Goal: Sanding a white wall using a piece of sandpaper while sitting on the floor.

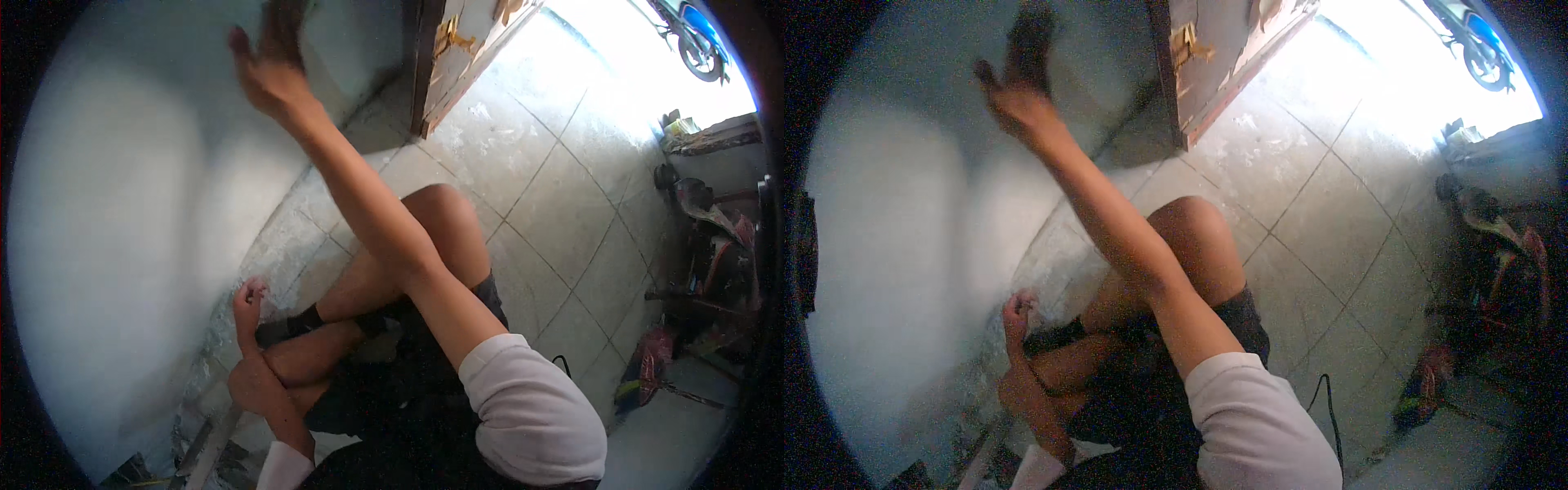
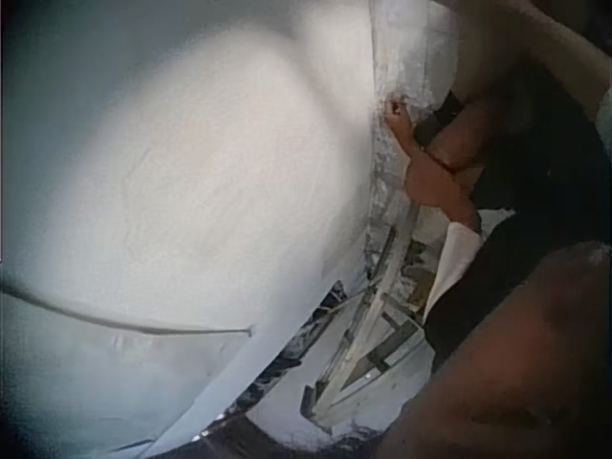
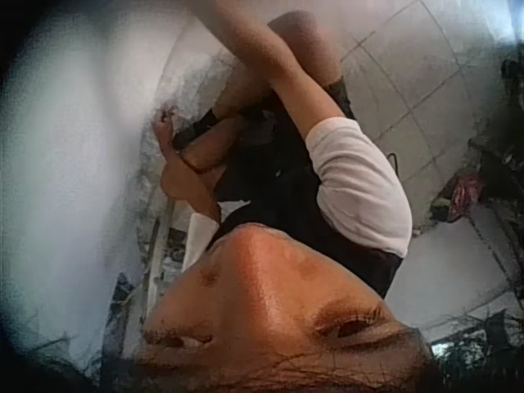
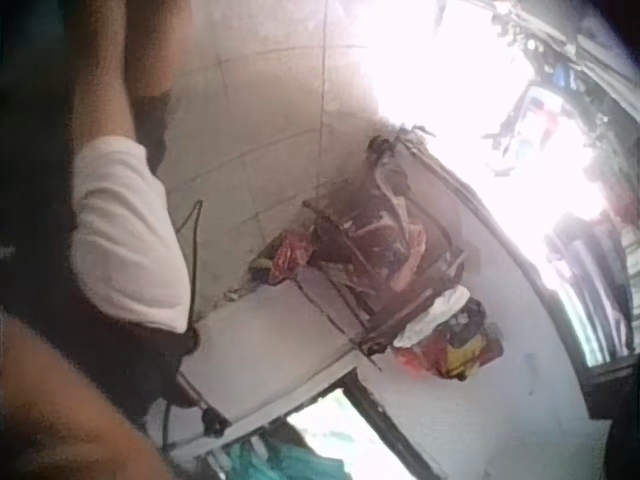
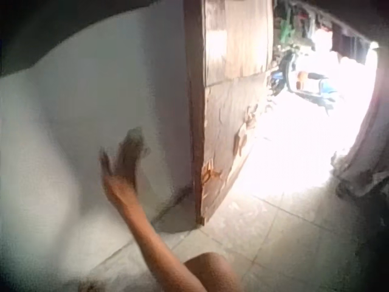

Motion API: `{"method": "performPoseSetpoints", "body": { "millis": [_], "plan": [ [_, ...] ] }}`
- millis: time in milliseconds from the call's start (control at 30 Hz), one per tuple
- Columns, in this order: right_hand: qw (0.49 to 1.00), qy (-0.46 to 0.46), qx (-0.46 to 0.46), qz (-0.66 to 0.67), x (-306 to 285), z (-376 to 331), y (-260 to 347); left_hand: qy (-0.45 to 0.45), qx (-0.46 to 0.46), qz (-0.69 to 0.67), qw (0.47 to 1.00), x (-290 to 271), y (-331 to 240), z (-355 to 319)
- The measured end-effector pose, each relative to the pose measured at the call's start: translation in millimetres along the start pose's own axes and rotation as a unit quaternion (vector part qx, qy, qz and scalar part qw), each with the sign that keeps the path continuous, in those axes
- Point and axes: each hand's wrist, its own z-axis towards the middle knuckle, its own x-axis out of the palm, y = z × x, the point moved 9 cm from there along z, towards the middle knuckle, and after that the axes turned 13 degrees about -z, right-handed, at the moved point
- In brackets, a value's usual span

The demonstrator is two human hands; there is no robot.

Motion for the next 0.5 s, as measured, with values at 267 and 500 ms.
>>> {"method": "performPoseSetpoints", "body": {
  "millis": [267,500],
  "plan": [
    [0.976,0.129,0.175,-0.027,17,-55,-82,-0.038,-0.009,0.013,0.999,-6,7,-1],
    [0.982,-0.059,0.033,-0.176,20,-44,-124,-0.039,0.002,0.008,0.999,-8,5,-2]
  ]
}}
